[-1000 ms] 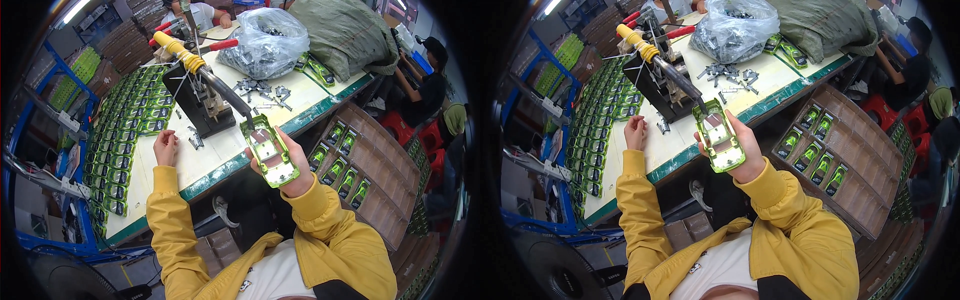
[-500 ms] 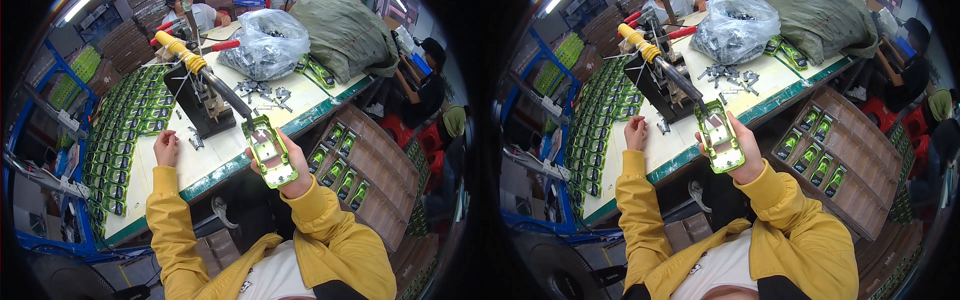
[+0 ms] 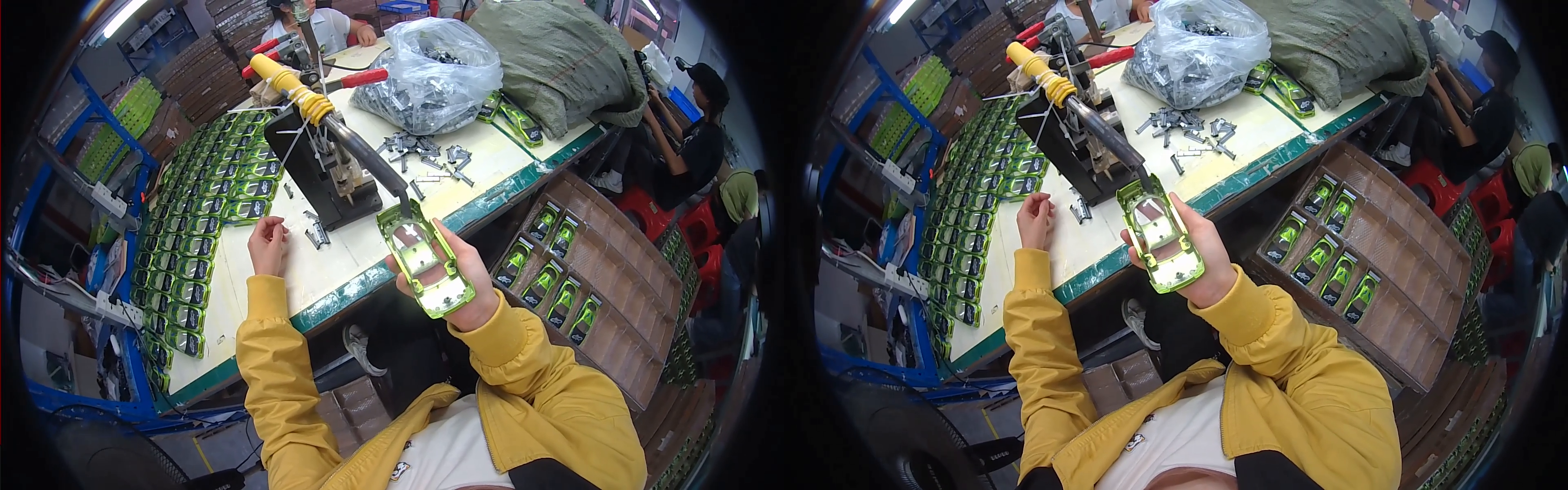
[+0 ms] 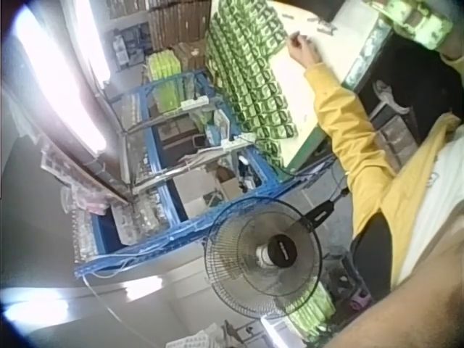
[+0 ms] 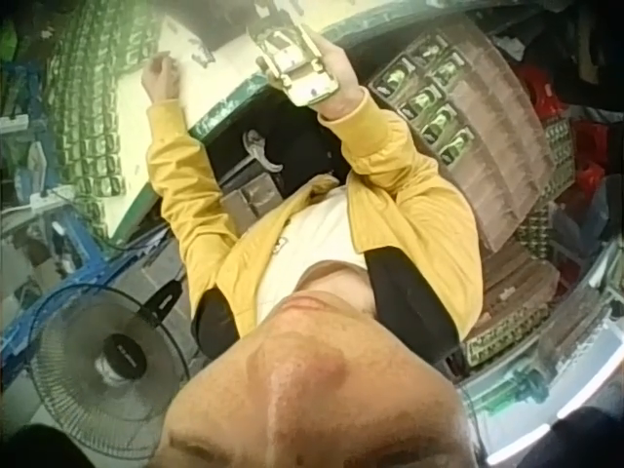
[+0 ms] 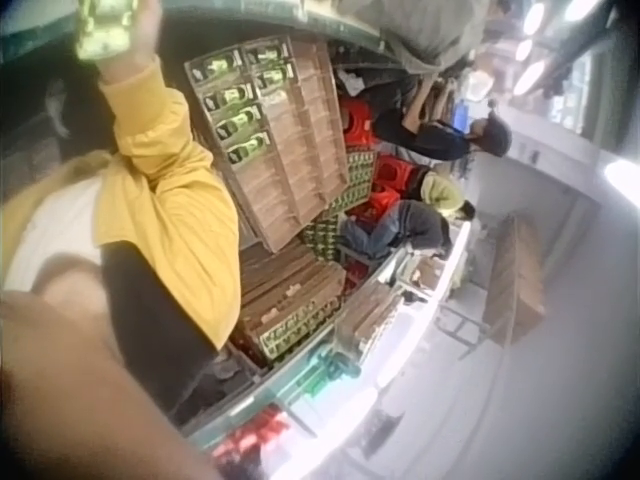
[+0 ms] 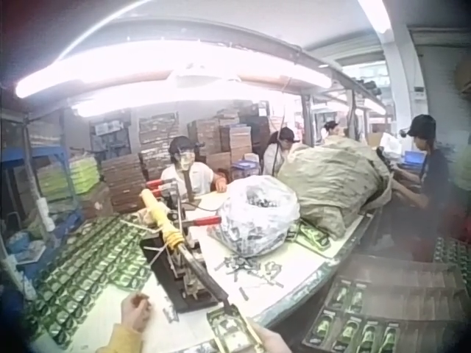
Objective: The person assembles toy cars by inserting clear window pieces into car shells by hand, holding the car shells under an air nozzle, and placing the assembled cars into slots in a compartment tray.
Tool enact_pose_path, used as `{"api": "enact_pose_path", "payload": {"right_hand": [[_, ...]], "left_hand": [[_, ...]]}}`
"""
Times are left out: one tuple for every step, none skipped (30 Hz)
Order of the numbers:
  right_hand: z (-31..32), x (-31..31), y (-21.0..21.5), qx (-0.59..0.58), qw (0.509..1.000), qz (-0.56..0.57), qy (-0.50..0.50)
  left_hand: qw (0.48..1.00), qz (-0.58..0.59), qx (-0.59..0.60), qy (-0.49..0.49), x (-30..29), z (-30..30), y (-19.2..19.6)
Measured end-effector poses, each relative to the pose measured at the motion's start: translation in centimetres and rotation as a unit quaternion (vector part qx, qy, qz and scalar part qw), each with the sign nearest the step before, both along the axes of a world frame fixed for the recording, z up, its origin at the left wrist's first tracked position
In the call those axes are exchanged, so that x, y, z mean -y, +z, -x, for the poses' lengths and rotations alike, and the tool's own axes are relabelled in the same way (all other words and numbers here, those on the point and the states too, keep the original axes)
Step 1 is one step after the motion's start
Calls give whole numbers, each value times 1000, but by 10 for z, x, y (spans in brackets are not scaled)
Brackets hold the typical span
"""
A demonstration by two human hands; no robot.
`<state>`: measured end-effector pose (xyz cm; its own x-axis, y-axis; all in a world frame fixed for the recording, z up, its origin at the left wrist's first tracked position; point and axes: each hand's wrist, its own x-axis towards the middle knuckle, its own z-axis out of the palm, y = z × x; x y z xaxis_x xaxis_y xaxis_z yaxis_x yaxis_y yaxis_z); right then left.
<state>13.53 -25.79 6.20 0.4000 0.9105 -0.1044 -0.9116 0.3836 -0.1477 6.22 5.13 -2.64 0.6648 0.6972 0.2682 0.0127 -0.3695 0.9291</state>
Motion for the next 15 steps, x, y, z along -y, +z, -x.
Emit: {"api": "enact_pose_path", "payload": {"right_hand": [[0, 0, 1, -8, 1000, 0, 1], [0, 0, 1, -16, 1000, 1, 2], [0, 0, 2, -23, 1000, -5, 5], [-1, 0, 2, -20, 1000, -6, 0], [-1, 1, 3, -26, 1000, -7, 5], [-2, 2, 3, -31, 999, -10, 8], [-1, 1, 2, -20, 1000, -15, 9], [0, 1, 3, -15, 1000, -7, 8], [-1, 1, 3, -24, 1000, -9, 9], [-2, 0, 1, -35, 999, -12, 11], [-1, 0, 1, -16, 1000, -14, 12], [-2, 1, 1, -17, 1000, -19, 17], [-1, 0, 2, -19, 999, -19, 17], [1, 0, 1, -23, 999, -18, 21], [2, 1, 4, -24, 1000, -7, 16]], "left_hand": [[1000, -1, -1, 1, 0, 0, 0], [1000, -1, 1, -2, 0, -1, 0], [1000, 0, 1, -3, 0, -2, 0], [1000, 0, 2, -5, 1, -4, 1], [1000, -1, 8, -10, 1, -6, 1], [1000, -2, 14, -18, -1, -6, -1], [1000, -7, 22, -18, -4, -4, -3], [999, -11, 32, -20, -7, -4, -6], [999, 5, 30, -18, -9, -6, -10], [999, 21, 27, -15, -12, -5, -15], [999, 16, 32, -20, -15, -4, -18], [999, 11, 36, -25, -16, -5, -20], [999, 6, 27, -22, -16, -2, -18], [1000, 1, 17, -17, -14, 2, -15], [1000, 6, 10, -12, -11, 2, -12]]}}
